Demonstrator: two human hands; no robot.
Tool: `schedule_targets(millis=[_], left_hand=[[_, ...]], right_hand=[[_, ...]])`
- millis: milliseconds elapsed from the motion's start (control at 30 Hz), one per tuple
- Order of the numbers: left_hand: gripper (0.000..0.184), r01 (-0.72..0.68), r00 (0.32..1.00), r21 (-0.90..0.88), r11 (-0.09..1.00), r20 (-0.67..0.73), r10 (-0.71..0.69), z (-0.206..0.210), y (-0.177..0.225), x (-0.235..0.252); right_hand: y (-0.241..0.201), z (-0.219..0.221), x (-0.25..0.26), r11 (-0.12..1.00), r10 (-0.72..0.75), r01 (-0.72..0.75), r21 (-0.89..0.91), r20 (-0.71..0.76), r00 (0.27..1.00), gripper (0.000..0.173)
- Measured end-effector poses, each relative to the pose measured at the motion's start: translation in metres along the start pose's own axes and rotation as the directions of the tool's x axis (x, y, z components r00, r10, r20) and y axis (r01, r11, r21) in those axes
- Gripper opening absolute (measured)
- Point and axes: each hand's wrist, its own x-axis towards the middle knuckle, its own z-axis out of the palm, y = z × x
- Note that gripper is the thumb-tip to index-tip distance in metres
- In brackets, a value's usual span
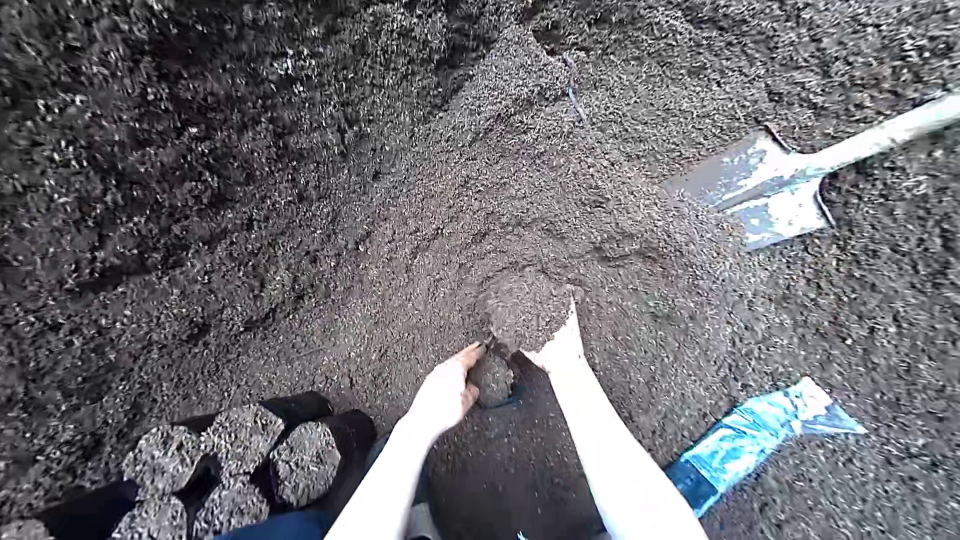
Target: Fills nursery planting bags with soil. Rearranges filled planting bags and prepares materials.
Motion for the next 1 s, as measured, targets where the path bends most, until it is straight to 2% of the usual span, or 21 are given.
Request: schedule_targets(millis=[67, 167, 267, 333, 400, 467, 533, 567, 600, 633, 667, 733, 800, 900, 1000], left_hand=[[0.065, -0.001, 1.0, -0.026, 1.0, -0.021, 0.0, 0.003, 0.002, -0.001], [0.063, 0.015, 0.999, -0.055, 0.998, -0.039, -0.018, 0.007, 0.004, -0.005], [0.054, 0.03, 0.998, -0.065, 0.997, -0.058, -0.034, 0.01, 0.001, -0.008], [0.061, 0.004, 0.998, -0.07, 0.998, -0.069, -0.009, 0.012, 0.0, -0.01], [0.066, -0.034, 0.996, -0.079, 0.996, -0.086, 0.027, 0.016, -0.001, -0.013], [0.065, -0.045, 0.993, -0.071, 0.996, -0.109, 0.037, 0.018, -0.002, -0.016], [0.063, -0.033, 0.992, -0.065, 0.997, -0.12, 0.025, 0.016, -0.004, -0.02], [0.064, -0.017, 0.993, -0.066, 0.998, -0.117, 0.009, 0.014, -0.006, -0.021], [0.065, 0.001, 0.994, -0.075, 0.997, -0.11, -0.009, 0.015, -0.009, -0.021], [0.066, 0.015, 0.995, -0.093, 0.996, -0.1, -0.025, 0.017, -0.013, -0.019], [0.066, 0.028, 0.995, -0.12, 0.992, -0.095, -0.04, 0.021, -0.017, -0.016], [0.065, 0.038, 0.993, -0.173, 0.984, -0.101, -0.056, 0.027, -0.018, -0.012], [0.064, 0.038, 0.992, -0.209, 0.977, -0.109, -0.062, 0.025, -0.007, -0.02], [0.058, -0.046, 0.979, -0.253, 0.966, -0.202, -0.006, 0.012, 0.017, -0.05], [0.061, -0.125, 0.959, -0.306, 0.944, -0.282, 0.035, 0.01, 0.038, -0.081]], right_hand=[[0.006, 0.0, -0.029, 0.999, 0.039, -0.04, 0.011, 0.096, 0.995, 0.085], [0.021, 0.004, -0.065, 0.998, 0.029, -0.027, -0.048, 0.045, 0.999, 0.073], [0.034, 0.008, -0.084, 0.96, -0.117, 0.106, -0.258, -0.029, 0.993, 0.048], [0.039, 0.012, -0.09, 0.859, -0.222, 0.196, -0.473, 0.001, 0.975, 0.041], [0.042, 0.019, -0.097, 0.687, -0.279, 0.258, -0.68, 0.082, 0.957, 0.04], [0.041, 0.023, -0.102, 0.443, -0.317, 0.308, -0.842, 0.175, 0.932, 0.035], [0.031, 0.02, -0.101, 0.026, -0.356, 0.289, -0.957, 0.262, 0.897, 0.037], [0.026, 0.018, -0.099, -0.172, -0.347, 0.196, -0.965, 0.246, 0.905, 0.043], [0.023, 0.017, -0.095, -0.3, -0.292, 0.076, -0.951, 0.168, 0.942, 0.056], [0.023, 0.014, -0.089, -0.388, -0.212, -0.026, -0.921, 0.061, 0.975, 0.068], [0.027, 0.01, -0.082, -0.454, -0.139, -0.079, -0.888, -0.017, 0.99, 0.068], [0.036, 0.01, -0.076, -0.55, -0.07, -0.082, -0.831, -0.052, 0.996, 0.053], [0.034, 0.019, -0.085, -0.602, -0.085, -0.059, -0.796, -0.01, 0.996, 0.043], [0.018, 0.043, -0.12, -0.617, -0.14, -0.005, -0.787, 0.104, 0.985, 0.038], [0.005, 0.049, -0.153, -0.579, -0.221, 0.048, -0.814, 0.214, 0.951, 0.039]])
